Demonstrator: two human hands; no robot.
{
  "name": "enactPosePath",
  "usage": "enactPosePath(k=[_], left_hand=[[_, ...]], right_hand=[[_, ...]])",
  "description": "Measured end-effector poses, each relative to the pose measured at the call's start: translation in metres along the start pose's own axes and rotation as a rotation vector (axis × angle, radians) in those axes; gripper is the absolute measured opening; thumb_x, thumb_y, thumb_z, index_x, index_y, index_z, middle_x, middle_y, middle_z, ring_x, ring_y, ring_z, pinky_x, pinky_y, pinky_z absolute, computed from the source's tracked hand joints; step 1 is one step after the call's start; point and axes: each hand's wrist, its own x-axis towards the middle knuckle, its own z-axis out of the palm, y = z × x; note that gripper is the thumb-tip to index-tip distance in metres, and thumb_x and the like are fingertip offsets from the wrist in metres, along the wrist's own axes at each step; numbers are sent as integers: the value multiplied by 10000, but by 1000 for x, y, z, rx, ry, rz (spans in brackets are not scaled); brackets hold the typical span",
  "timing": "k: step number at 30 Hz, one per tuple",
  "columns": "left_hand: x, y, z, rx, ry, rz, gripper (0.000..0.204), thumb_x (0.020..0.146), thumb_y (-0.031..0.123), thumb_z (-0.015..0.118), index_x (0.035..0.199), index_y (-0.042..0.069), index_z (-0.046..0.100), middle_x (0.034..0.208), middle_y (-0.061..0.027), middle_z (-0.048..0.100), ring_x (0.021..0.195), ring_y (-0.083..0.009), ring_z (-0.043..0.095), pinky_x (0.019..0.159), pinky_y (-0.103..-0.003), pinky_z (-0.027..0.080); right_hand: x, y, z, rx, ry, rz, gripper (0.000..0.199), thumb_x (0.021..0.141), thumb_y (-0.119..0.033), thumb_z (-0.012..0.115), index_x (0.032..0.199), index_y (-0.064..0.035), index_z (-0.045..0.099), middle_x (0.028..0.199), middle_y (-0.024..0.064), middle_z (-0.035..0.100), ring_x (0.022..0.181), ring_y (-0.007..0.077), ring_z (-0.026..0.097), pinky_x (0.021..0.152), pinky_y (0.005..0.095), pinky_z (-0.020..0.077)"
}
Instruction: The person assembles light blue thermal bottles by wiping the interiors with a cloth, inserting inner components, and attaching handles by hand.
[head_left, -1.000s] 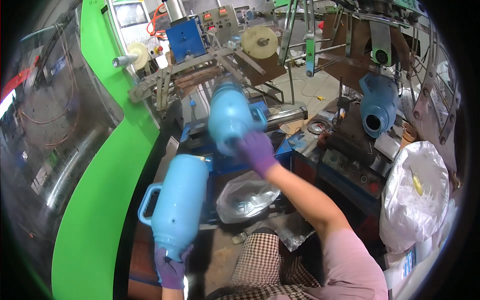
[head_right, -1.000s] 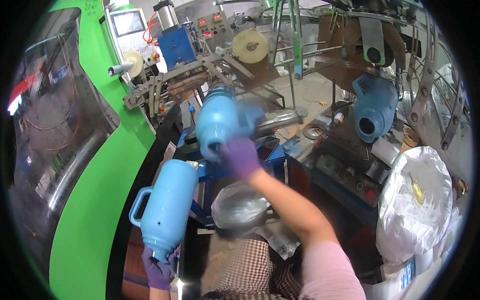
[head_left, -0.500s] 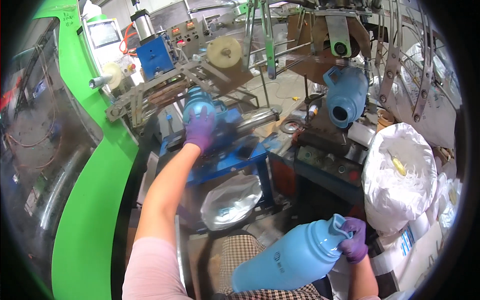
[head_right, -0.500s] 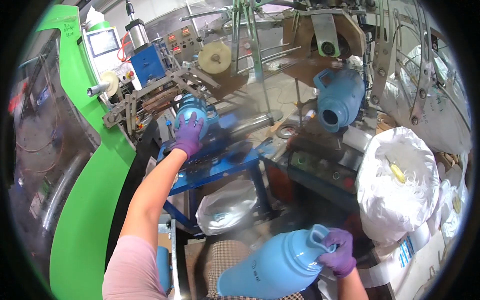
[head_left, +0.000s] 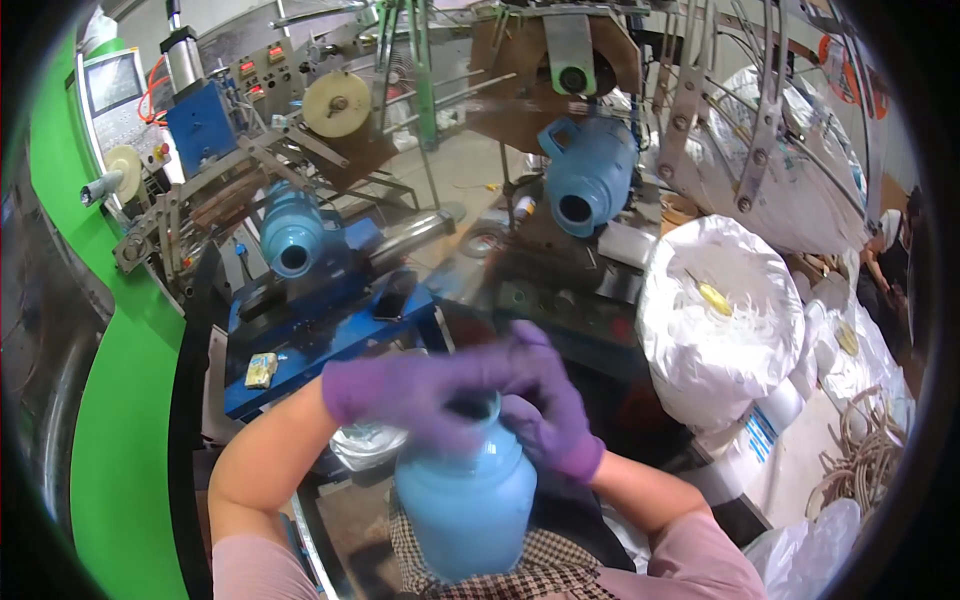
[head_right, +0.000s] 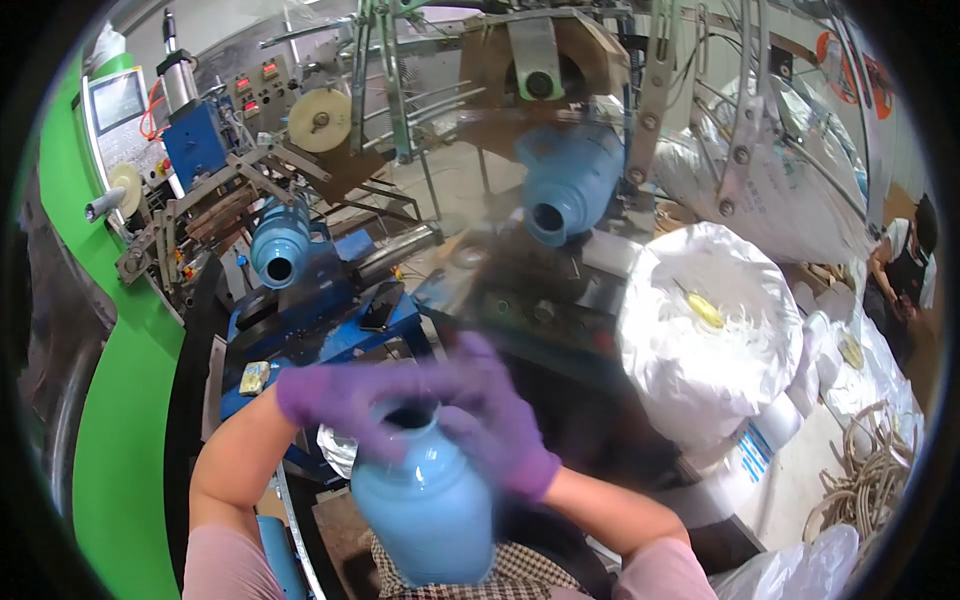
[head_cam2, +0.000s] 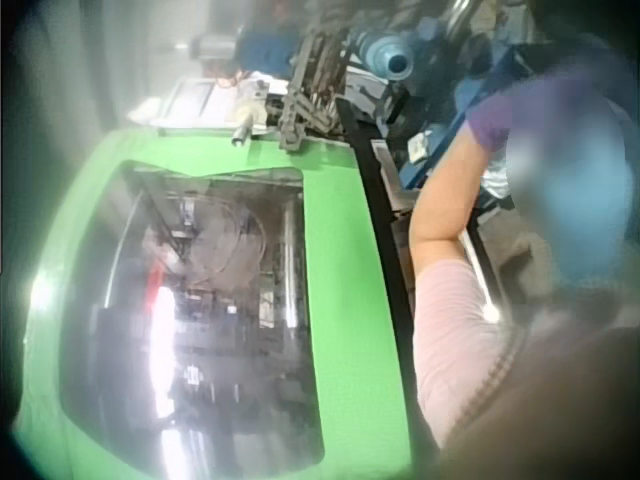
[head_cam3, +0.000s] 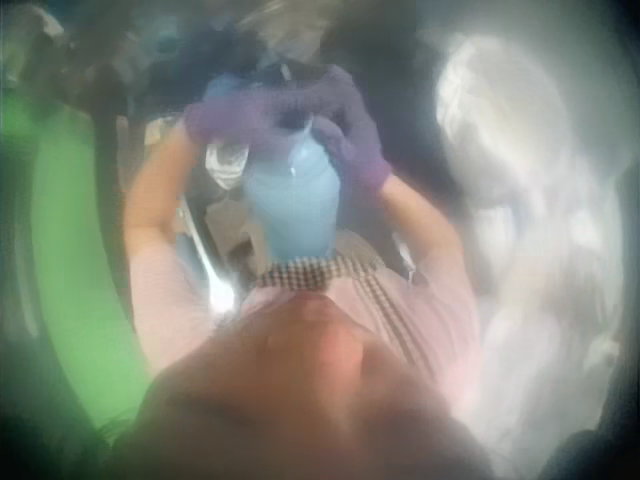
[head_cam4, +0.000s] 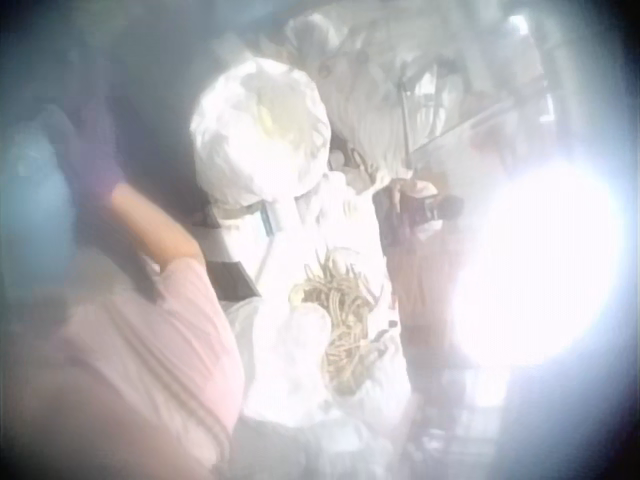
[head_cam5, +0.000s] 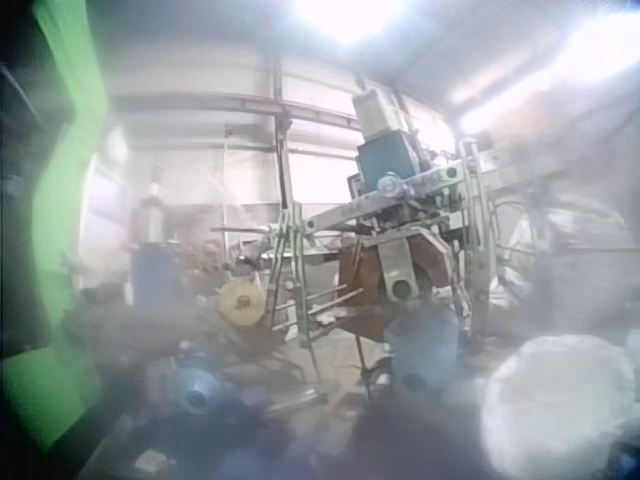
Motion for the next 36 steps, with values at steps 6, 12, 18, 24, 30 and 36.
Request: enactPosePath(k=[6,12,18,24,30,36], left_hand=[[-116,22,20,345,19,-410,803,825,295,770,1521,76,436,1527,-148,469,1414,-260,432,1183,-381,322],[-223,-38,70,-264,875,-461,662,729,193,787,1347,56,594,1291,-111,595,1170,-258,592,1016,-387,504],[-223,-95,121,-241,1521,-72,779,793,401,795,1422,54,493,1361,-163,548,1140,-327,647,837,-495,602],[-116,-98,46,-123,1511,243,743,842,309,746,1475,79,430,1428,-150,487,1285,-330,525,1044,-470,494],[100,-100,7,1137,1311,598,718,850,216,724,1497,165,417,1542,-238,341,1377,-452,421,1113,-508,412],[232,-133,-110,916,1139,460,776,792,254,779,1480,170,429,1560,-286,256,1429,-517,287,1170,-536,314]], right_hand=[[57,-24,-21,-968,-216,-335,527,861,-340,722,1307,-94,583,894,123,640,742,328,637,634,432,509],[168,88,-143,-1891,238,-155,230,881,-210,596,1090,-153,672,871,123,666,736,309,680,613,443,521],[56,-33,-81,-1670,-99,-885,156,737,-215,697,777,-89,615,713,75,541,627,247,542,588,399,444],[-61,-146,-120,-786,-109,-114,299,633,-278,901,768,-91,711,714,105,675,636,243,666,593,319,507],[-104,-125,-134,-411,-110,293,343,597,-247,964,719,-28,729,679,59,664,617,159,635,573,280,469],[-91,-109,-101,-252,-329,254,281,705,-205,927,845,-33,755,744,69,670,673,169,644,612,272,488]])
